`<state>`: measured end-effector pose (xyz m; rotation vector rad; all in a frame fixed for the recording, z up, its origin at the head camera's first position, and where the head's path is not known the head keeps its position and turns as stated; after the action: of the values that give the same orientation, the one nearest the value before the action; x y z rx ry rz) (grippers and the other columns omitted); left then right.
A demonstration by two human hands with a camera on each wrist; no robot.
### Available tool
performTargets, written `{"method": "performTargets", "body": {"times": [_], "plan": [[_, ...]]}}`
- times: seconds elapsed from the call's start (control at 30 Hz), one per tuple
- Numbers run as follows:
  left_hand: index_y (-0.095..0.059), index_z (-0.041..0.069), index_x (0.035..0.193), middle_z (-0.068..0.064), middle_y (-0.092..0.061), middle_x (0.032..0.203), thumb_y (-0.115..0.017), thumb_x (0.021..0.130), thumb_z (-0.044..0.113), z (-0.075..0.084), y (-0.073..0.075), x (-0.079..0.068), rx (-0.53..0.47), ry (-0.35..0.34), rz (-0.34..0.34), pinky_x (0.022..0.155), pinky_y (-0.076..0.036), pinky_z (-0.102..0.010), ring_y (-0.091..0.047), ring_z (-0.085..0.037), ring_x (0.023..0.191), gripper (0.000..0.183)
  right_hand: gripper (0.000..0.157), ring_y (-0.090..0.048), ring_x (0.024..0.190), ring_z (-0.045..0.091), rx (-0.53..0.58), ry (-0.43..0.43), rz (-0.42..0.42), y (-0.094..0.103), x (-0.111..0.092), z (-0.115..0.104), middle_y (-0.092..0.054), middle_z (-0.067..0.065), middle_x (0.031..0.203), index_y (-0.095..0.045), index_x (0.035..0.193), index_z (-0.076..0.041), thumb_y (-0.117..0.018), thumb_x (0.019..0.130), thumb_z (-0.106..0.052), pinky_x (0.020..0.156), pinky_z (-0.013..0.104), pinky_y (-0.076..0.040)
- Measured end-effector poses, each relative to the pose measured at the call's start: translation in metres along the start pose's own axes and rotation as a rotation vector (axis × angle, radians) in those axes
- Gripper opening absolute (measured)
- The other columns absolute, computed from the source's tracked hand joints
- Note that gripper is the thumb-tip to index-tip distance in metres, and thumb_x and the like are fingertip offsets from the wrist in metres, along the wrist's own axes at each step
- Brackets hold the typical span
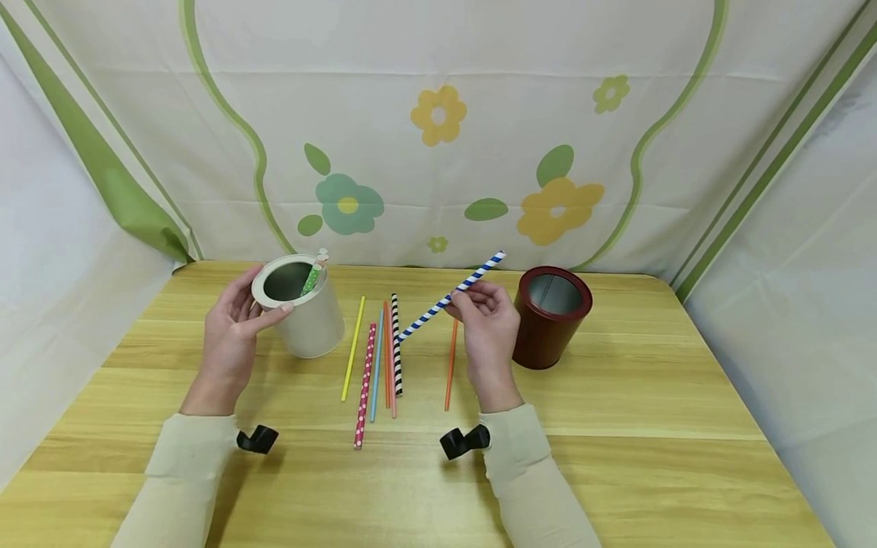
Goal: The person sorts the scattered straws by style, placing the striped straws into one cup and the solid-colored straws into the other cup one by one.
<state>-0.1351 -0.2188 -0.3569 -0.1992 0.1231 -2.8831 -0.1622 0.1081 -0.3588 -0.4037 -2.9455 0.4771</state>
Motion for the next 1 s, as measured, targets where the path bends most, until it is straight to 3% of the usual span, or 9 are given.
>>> {"method": "performTargets", "body": {"times": [0.3,0.57,0.77,1.0], "plan": [[-0.041,0.006,0.163,-0.009,-0.045,0.165,-0.078,0.091,-0.006,-0.001,0.001,0.001,0.011,0.003,0.004,0.137,-0.025,-0.030,-0.038,-0.019,0.159,0.082,0.019,-0.074,0.083,0.013,0.075,0.024,0.012,-0.007,-0.001,-0.006,-0.071,0.001,0.093,-0.064,0.112,-0.005,-0.072,0.097,0.005,0.084,0.032,-0.069],[-0.042,0.006,0.163,-0.008,-0.047,0.163,-0.078,0.091,-0.006,-0.001,0.001,0.001,0.006,0.004,0.001,0.137,-0.026,-0.030,-0.039,-0.019,0.158,0.081,0.021,-0.074,0.082,0.015,0.251,0.147,0.025,-0.029,-0.007,-0.019,-0.071,0.005,0.094,-0.065,0.109,-0.005,-0.074,0.094,0.007,0.081,0.033,-0.070],[-0.041,0.006,0.163,-0.006,-0.048,0.162,-0.078,0.091,-0.008,-0.002,0.000,0.001,-0.009,0.007,-0.006,0.137,-0.025,-0.031,-0.039,-0.019,0.157,0.082,0.024,-0.074,0.084,0.016,0.290,0.185,-0.034,-0.055,-0.016,-0.030,-0.071,0.006,0.095,-0.065,0.108,-0.006,-0.074,0.094,0.010,0.083,0.033,-0.069],[-0.042,0.006,0.163,-0.006,-0.048,0.161,-0.076,0.091,-0.010,-0.003,-0.001,0.001,-0.010,-0.001,0.001,0.137,-0.025,-0.030,-0.040,-0.018,0.156,0.081,0.024,-0.073,0.087,0.015,0.288,0.163,-0.152,-0.086,-0.026,-0.030,-0.071,0.005,0.097,-0.065,0.108,-0.008,-0.073,0.094,0.010,0.085,0.031,-0.069]]}}
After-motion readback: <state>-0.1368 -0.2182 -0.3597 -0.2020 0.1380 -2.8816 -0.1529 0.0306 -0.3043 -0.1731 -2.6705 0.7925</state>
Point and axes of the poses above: each hand's wrist, its own x-axis towards the middle knuckle, its own y-axis out of the back of the hand, z = x × y, the point moved 1 cm from there along x, towards the middle knuckle
